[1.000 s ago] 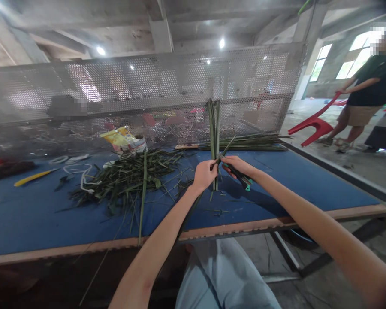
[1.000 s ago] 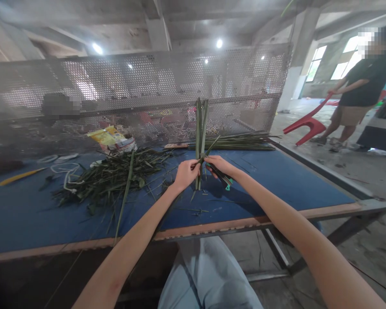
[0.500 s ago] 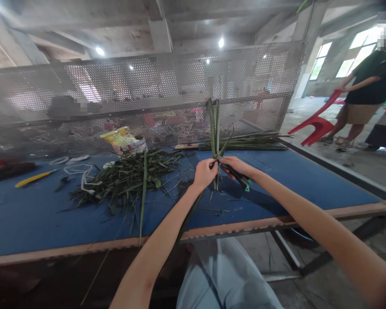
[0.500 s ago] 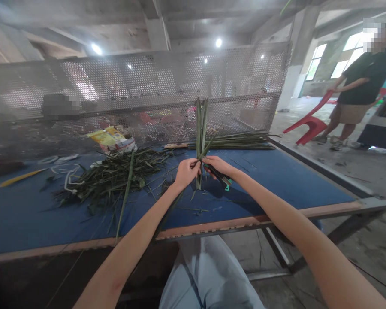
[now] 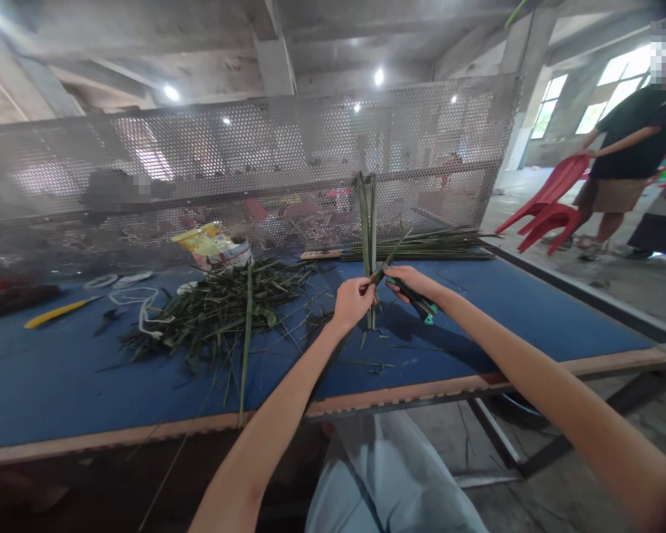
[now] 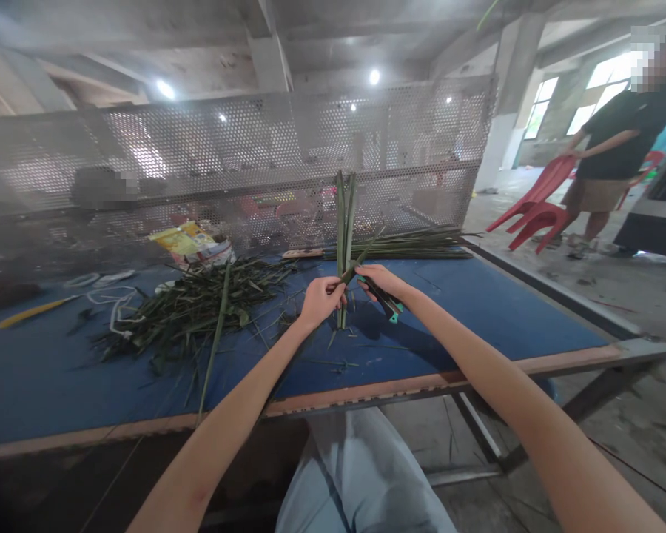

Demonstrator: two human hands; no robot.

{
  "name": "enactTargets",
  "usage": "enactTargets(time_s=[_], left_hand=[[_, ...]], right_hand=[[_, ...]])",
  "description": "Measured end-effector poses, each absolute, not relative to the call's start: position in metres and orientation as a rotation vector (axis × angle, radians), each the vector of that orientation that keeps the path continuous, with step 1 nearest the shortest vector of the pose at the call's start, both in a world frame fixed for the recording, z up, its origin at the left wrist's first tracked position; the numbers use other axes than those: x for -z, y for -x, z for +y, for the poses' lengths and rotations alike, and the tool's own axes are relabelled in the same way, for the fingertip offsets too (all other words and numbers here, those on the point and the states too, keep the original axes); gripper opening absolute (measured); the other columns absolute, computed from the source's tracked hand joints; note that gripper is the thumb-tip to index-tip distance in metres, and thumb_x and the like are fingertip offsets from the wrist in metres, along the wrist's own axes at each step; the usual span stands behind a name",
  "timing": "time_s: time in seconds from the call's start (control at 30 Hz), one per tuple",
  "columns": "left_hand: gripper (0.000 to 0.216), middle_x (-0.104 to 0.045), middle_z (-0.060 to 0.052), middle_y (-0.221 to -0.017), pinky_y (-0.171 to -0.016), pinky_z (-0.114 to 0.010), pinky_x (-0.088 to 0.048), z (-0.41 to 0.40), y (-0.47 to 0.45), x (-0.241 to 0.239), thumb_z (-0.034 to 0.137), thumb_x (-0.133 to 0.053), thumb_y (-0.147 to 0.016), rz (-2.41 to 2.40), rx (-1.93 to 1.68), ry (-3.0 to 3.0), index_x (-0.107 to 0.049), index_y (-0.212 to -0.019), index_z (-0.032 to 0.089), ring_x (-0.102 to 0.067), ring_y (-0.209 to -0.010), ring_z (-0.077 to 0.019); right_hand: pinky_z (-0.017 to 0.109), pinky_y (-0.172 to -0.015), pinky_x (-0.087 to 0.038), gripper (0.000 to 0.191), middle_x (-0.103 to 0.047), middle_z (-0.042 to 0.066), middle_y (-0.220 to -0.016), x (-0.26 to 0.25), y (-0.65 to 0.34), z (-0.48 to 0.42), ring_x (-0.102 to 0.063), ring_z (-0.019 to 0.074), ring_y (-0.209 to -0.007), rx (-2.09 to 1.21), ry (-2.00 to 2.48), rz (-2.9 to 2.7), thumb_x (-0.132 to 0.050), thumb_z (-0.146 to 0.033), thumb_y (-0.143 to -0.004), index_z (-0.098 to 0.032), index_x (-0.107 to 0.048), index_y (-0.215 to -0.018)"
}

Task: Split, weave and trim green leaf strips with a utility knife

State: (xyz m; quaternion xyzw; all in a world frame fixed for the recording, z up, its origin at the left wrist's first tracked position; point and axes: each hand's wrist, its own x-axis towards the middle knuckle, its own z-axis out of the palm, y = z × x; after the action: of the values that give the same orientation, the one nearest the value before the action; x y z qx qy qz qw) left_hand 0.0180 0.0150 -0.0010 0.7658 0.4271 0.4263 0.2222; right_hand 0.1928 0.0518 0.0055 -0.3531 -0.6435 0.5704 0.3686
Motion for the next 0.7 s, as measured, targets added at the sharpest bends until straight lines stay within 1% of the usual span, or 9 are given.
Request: enactTargets(time_s=[0.17,0.27,0.53,0.63,0.7], left_hand=[[0.028,-0.062,-0.002,-0.054,-0.056,-0.023,-0.043,0.015,-0.016,0.003,0.023,-0.044,-0.083,1.256,-1.186,-2.233,-0.056,-0.059,0.017,-0.056,-0.05,-0.0126],[0.026,-0.063,-0.003,-0.055,-0.056,-0.023,-0.043,0.015,-0.016,0.001,0.022,-0.044,-0.083,1.274,-1.192,-2.247,-0.058,-0.061,0.017,-0.057,-0.052,-0.0133],[0.024,-0.061,-0.001,-0.054,-0.049,-0.022,-0.044,0.018,-0.016,0.002,0.022,-0.044,-0.084,1.237,-1.204,-2.118,-0.057,-0.064,0.017,-0.056,-0.044,-0.0117],[0.021,-0.062,-0.002,-0.056,-0.048,-0.022,-0.045,0.019,-0.017,0.003,0.023,-0.045,-0.083,1.187,-1.185,-2.04,-0.058,-0.068,0.016,-0.056,-0.044,-0.0117],[0.023,-0.063,-0.002,-0.057,-0.048,-0.023,-0.046,0.019,-0.017,0.003,0.025,-0.045,-0.084,1.167,-1.184,-2.015,-0.058,-0.068,0.015,-0.056,-0.043,-0.0115]], right_hand=[[0.021,-0.029,-0.033,0.026,-0.046,-0.006,-0.049,-0.006,-0.188,0.045,-0.043,0.0072,-0.028,-1.48,0.934,-1.749,-0.049,-0.035,-0.088,-0.018,-0.044,-0.069],[0.02,-0.03,-0.035,0.026,-0.046,-0.006,-0.048,-0.006,-0.186,0.04,-0.042,0.0069,-0.029,-1.483,0.936,-1.785,-0.048,-0.036,-0.09,-0.018,-0.046,-0.07],[0.019,-0.031,-0.038,0.03,-0.046,-0.006,-0.05,0.0,-0.182,0.04,-0.043,0.0065,-0.031,-1.464,0.869,-1.877,-0.051,-0.045,-0.087,-0.018,-0.05,-0.074],[0.019,-0.029,-0.037,0.026,-0.048,-0.006,-0.051,0.0,-0.183,0.043,-0.044,0.0071,-0.03,-1.454,0.878,-1.83,-0.049,-0.041,-0.088,-0.018,-0.048,-0.076],[0.019,-0.029,-0.036,0.021,-0.047,-0.006,-0.05,-0.003,-0.186,0.045,-0.043,0.0073,-0.029,-1.428,0.886,-1.765,-0.046,-0.035,-0.09,-0.018,-0.047,-0.077]])
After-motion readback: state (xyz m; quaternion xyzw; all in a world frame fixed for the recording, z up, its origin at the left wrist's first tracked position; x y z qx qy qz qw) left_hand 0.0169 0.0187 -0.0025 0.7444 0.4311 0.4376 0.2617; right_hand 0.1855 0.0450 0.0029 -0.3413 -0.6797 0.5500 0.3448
